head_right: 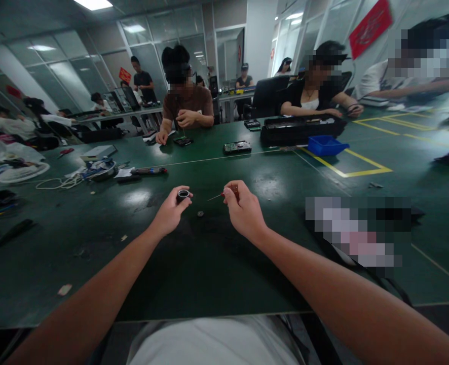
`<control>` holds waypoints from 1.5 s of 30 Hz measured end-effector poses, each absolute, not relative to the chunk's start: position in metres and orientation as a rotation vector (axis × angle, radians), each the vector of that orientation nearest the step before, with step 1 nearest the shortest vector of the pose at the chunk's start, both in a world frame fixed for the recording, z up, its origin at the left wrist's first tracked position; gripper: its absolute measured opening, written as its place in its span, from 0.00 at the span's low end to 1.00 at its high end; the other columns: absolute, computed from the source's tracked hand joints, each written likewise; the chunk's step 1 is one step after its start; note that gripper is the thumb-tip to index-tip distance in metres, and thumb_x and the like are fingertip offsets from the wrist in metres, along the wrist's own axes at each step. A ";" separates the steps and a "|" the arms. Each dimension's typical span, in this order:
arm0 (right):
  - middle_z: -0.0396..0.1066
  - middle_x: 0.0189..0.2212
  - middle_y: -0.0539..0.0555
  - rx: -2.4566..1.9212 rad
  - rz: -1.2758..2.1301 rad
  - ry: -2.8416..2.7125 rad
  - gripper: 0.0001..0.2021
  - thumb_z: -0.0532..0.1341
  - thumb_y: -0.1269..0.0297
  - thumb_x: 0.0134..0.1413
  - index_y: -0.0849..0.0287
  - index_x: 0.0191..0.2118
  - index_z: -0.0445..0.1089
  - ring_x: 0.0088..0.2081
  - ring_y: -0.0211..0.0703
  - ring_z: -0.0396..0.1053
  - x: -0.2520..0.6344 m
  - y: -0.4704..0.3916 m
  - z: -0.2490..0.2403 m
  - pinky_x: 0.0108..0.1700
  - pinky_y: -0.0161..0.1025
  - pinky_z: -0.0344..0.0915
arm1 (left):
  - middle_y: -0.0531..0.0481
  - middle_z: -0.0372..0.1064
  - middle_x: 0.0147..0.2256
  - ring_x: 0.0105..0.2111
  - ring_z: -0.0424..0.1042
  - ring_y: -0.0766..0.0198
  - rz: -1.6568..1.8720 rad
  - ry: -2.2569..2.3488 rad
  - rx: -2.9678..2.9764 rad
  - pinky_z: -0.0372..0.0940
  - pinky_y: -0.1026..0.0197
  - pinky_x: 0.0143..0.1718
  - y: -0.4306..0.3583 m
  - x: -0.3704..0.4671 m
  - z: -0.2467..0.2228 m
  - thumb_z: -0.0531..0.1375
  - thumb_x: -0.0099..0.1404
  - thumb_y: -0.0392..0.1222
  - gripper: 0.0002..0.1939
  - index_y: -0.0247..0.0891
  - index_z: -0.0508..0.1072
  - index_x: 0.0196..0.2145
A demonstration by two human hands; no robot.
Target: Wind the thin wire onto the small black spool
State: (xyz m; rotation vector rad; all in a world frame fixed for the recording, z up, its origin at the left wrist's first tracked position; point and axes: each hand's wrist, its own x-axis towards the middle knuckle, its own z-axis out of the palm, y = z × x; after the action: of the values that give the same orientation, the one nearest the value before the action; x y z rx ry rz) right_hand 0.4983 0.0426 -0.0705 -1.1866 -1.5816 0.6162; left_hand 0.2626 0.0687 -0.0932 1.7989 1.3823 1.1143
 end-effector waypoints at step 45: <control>0.73 0.24 0.62 -2.183 0.249 -1.809 0.21 0.50 0.52 0.63 0.55 0.22 0.69 0.33 0.58 0.74 0.629 0.055 -0.058 0.37 0.52 0.66 | 0.47 0.75 0.40 0.38 0.73 0.57 0.666 1.543 2.065 0.65 0.57 0.41 0.070 0.250 -0.073 0.58 0.67 0.49 0.12 0.43 0.77 0.41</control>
State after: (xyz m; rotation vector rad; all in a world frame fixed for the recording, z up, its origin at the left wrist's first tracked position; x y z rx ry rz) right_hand 0.6294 0.0550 -0.0581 -2.1827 -1.8094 0.2495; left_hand 0.2498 0.0703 -0.0734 2.0654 1.5433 0.6662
